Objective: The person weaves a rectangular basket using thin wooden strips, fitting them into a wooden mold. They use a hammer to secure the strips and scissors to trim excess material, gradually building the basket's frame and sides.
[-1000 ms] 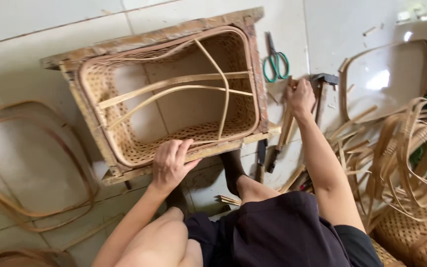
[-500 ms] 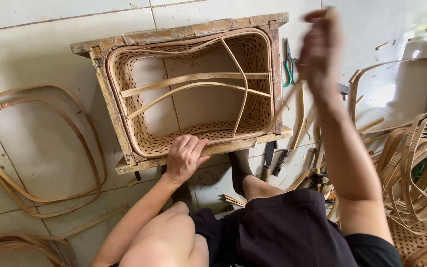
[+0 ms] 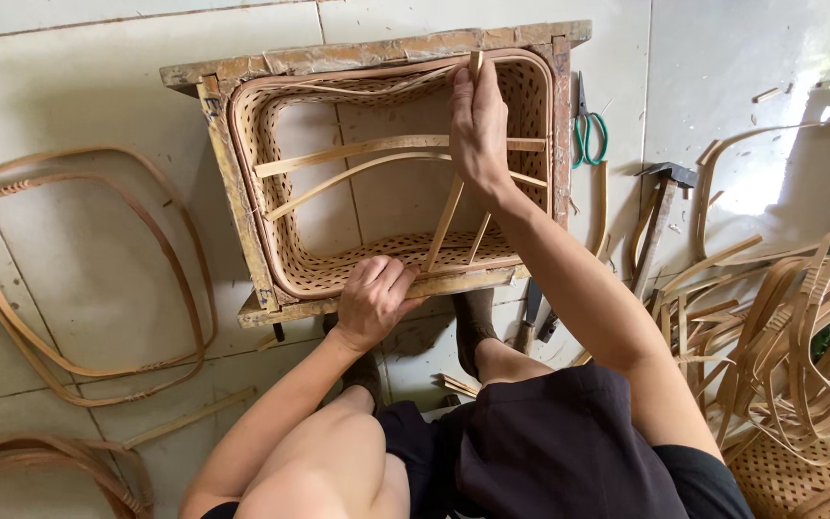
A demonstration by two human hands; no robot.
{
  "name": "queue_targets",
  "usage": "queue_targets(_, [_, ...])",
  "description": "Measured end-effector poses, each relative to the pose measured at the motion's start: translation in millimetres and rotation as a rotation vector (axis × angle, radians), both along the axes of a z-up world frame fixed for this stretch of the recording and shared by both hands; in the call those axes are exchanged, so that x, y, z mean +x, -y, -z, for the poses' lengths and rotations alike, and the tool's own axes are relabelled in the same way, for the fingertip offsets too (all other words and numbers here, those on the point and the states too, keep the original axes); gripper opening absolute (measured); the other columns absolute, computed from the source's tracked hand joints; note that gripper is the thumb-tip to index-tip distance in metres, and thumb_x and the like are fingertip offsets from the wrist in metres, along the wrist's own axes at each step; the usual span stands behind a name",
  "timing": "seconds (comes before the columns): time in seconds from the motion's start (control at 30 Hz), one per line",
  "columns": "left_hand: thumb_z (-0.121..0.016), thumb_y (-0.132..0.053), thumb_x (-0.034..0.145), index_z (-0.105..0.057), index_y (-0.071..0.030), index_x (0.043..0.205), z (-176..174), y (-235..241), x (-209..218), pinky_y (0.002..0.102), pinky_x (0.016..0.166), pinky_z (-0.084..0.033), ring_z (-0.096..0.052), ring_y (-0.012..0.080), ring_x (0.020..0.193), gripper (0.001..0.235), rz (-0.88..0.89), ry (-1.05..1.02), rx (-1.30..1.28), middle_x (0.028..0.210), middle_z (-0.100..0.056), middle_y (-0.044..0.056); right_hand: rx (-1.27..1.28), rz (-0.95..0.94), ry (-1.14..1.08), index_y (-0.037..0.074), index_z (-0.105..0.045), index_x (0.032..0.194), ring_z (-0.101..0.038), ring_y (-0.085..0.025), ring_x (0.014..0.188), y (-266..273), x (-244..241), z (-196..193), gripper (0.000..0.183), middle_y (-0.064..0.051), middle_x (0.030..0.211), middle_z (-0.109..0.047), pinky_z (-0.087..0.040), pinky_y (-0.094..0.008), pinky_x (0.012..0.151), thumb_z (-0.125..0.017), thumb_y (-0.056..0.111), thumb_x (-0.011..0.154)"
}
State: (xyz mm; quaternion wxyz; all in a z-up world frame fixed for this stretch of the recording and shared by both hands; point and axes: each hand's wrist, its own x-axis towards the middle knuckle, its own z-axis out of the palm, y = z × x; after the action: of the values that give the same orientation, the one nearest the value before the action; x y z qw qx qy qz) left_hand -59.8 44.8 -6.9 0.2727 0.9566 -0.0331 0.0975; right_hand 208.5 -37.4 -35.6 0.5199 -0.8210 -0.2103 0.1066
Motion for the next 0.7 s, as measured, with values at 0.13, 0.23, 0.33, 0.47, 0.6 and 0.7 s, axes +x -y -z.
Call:
queue_targets(0.13, [-0.087, -0.042, 0.067, -0.071, -0.004, 0.101, 1, -2, 0, 0.042, 0.091, -0.050, -0.059, 0.0278, 0.100, 0.054, 0.012, 0.007, -0.033, 0.097, -0.064, 0.010, -0.119, -0.032, -0.080, 0.004, -0.049, 0.107, -0.044, -0.009, 0.048, -4, -2, 20, 0.023, -0.005, 0.068, -0.056, -0.037, -0.027, 0.037, -0.033, 0.019, 0.114])
queue_targets(0.23, [-0.090, -0.060, 0.069, -0.067, 0.003, 0.096, 4, -20, 46, 0.050, 0.093, -0.053, -0.060, 0.0359, 0.107, 0.072, 0.038, -0.047, -0.004, 0.104, -0.065, 0.019, -0.181, -0.110, 0.067, 0.000, -0.046, 0.101, -0.046, -0.013, 0.043, -4, 8, 23, 0.023, -0.009, 0.064, -0.057, -0.038, -0.029, 0.032, -0.032, 0.013, 0.115])
queue_targets(0.33, [-0.086, -0.019, 0.086, -0.065, -0.005, 0.129, 30, -57, 120, 0.056, 0.106, -0.052, -0.053, 0.0377, 0.130, 0.050, -0.211, 0.176, 0.011, 0.142, -0.054, 0.016, -0.202, -0.151, 0.102, -0.004, -0.045, 0.099, -0.057, -0.016, 0.046, -6, -1, 28, 0.021, -0.012, 0.066, -0.060, -0.047, -0.031, 0.035, -0.036, 0.008, 0.114])
queue_targets(0.47, [-0.077, 0.000, 0.094, -0.064, -0.006, 0.129, 71, -91, 188, 0.058, 0.120, -0.040, -0.049, 0.0365, 0.140, 0.037, -0.240, 0.248, 0.231, 0.147, -0.054, 0.012, -0.603, -0.232, 0.515, -0.015, -0.042, 0.098, -0.069, -0.027, 0.052, -18, 2, 21, 0.020, -0.029, 0.072, -0.061, -0.058, -0.031, 0.039, -0.051, 0.000, 0.088])
queue_targets(0.6, [-0.072, 0.005, 0.099, -0.063, -0.006, 0.134, 99, -94, 187, 0.053, 0.127, -0.040, -0.054, 0.0339, 0.142, 0.037, -0.270, 0.228, 0.213, 0.148, -0.055, 0.008, -0.602, -0.146, -0.001, -0.011, -0.045, 0.109, -0.073, -0.040, 0.071, -20, 2, 17, 0.017, -0.034, 0.080, -0.066, -0.061, -0.042, 0.052, -0.045, -0.011, 0.093])
queue_targets(0.7, [-0.073, 0.000, 0.097, -0.065, -0.006, 0.127, 102, -90, 186, 0.054, 0.122, -0.041, -0.056, 0.0350, 0.139, 0.031, -0.325, 0.262, 0.152, 0.148, -0.057, 0.012, -0.588, -0.199, 0.094, -0.013, -0.045, 0.109, -0.073, -0.044, 0.073, -18, 0, 12, 0.022, -0.036, 0.080, -0.066, -0.061, -0.043, 0.055, -0.050, -0.012, 0.087])
